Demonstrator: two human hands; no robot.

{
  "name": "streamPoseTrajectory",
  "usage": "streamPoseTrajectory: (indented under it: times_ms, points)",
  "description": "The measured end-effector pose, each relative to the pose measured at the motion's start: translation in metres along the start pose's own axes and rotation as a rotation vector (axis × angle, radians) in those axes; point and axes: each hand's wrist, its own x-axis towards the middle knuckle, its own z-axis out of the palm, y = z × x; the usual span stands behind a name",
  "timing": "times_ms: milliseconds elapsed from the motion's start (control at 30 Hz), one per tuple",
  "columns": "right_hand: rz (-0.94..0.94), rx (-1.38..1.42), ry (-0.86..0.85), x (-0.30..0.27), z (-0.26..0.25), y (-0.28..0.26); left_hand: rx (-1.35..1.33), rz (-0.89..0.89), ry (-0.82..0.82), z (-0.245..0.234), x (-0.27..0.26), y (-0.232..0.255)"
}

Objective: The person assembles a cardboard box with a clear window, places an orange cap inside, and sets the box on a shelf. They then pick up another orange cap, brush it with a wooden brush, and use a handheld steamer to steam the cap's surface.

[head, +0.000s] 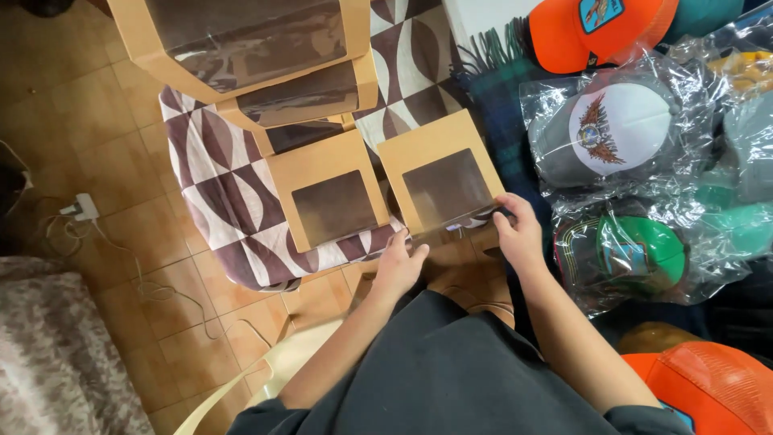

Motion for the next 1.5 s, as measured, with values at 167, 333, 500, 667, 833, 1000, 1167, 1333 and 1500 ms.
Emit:
streamPoseTrajectory:
  times_ms: [167,333,500,667,833,1000,1167,1333,1500]
  points:
    - [-0.134,0.046,0.041,-0.019,-0.04,-0.044,-0.056,0.394,0.276,-0.022,-0.031,0.027]
    - [-0.157,-0.015,-0.014,-0.033,-0.04,-0.057,-0.131,0.579,0.294,-0.039,-0.002,0.044]
    - [-0.026,-0.089,-0.025,-0.043,-0.025,-0.053,-0.081,0.543,0.2,-0.038,0.048,0.043]
    - [-0.007,-0.141,-0.022,-0.05,-0.031,-0.041,0.048,0.587,0.11,-0.039,0.054,0.064]
    - [0.003,-0.261,-0.095,-0.043,-0.034,-0.044,0.091,0.532,0.069,-0.031,0.064,0.062]
    - [-0.512,-0.58,-0.056,-0.029,-0.024,-0.032,-0.12,0.57,0.457,-0.026,0.027,0.062]
    - [-0.522,-0.706,-0.105,-0.03,-0.011,-0.053,-0.267,0.45,0.408,-0.017,0.006,0.034]
    - [-0.348,-0.851,-0.185,-0.033,0.003,-0.063,-0.304,0.444,0.314,-0.013,0.007,0.028]
    - [-0.331,-0.76,-0.184,-0.036,0.022,-0.073,-0.314,0.446,0.286,0.004,0.021,0.022]
